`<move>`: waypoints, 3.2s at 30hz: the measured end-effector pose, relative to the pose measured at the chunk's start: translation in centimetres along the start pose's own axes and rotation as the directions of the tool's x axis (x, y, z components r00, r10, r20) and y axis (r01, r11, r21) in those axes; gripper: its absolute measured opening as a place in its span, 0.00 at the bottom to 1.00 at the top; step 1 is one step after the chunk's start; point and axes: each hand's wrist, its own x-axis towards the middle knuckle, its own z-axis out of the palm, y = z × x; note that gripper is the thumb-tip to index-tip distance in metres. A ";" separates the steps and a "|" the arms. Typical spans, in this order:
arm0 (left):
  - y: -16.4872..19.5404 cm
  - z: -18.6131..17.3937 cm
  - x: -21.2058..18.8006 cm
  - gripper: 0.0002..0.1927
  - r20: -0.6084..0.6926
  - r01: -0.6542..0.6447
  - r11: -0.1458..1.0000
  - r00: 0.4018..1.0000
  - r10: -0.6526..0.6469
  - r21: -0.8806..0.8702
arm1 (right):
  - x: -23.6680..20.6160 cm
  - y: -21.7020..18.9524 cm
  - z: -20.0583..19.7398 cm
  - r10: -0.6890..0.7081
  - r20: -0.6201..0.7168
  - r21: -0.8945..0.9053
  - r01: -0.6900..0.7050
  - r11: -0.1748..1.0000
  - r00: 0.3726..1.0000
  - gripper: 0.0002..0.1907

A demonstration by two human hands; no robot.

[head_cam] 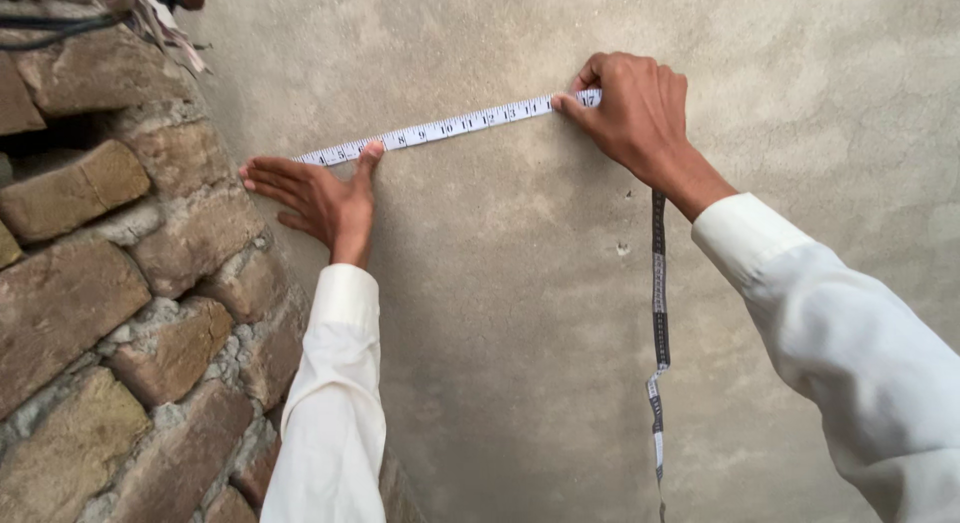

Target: The person measures a concrete wall with a tape measure, marks a position on the wall with a pencil, and hammers a nail into the marked spot, holding the nail by hand while striking it with a hammer.

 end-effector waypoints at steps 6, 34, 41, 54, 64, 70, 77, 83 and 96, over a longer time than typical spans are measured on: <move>0.1 -0.5 0.1 0.89 0.016 0.000 0.999 1.000 0.000 0.046 | 0.0 0.1 0.7 0.145 0.080 0.018 -0.147 0.989 0.986 0.16; -0.3 -1.0 -0.6 0.85 0.058 -0.030 0.998 0.998 0.027 0.057 | -3.5 -1.5 1.7 0.380 0.336 0.108 -0.436 0.893 0.862 0.14; 0.0 -1.5 -2.3 0.60 0.016 -0.219 0.947 0.975 0.222 0.235 | -0.7 0.5 0.8 0.216 0.104 0.178 -0.232 0.956 0.971 0.14; -1.4 -2.0 -0.9 0.07 -0.302 -0.408 0.913 0.873 0.383 -0.021 | 2.1 0.2 1.3 0.248 0.192 0.175 -0.282 0.943 0.949 0.13; -3.2 -8.5 3.3 0.08 0.088 -0.534 0.775 0.838 0.539 0.338 | 0.9 0.2 1.8 0.249 0.104 0.207 -0.266 0.941 0.963 0.16; -4.3 -8.6 4.1 0.05 -0.004 -0.528 0.679 0.788 0.615 0.510 | 1.1 0.4 2.1 0.257 0.124 0.217 -0.279 0.936 0.958 0.16; -5.1 -6.4 4.0 0.12 -0.085 -0.547 0.665 0.737 0.671 0.508 | 0.8 1.1 1.9 0.257 0.123 0.220 -0.279 0.935 0.958 0.15; -5.0 -6.9 4.5 0.22 0.036 -0.569 0.686 0.781 0.624 0.453 | 0.0 2.0 1.9 0.202 0.029 0.212 -0.204 0.956 0.979 0.16; -3.6 -6.6 4.1 0.25 0.082 -0.404 0.369 0.760 0.645 0.837 | 0.8 1.6 1.8 0.305 0.184 0.236 -0.343 0.909 0.934 0.15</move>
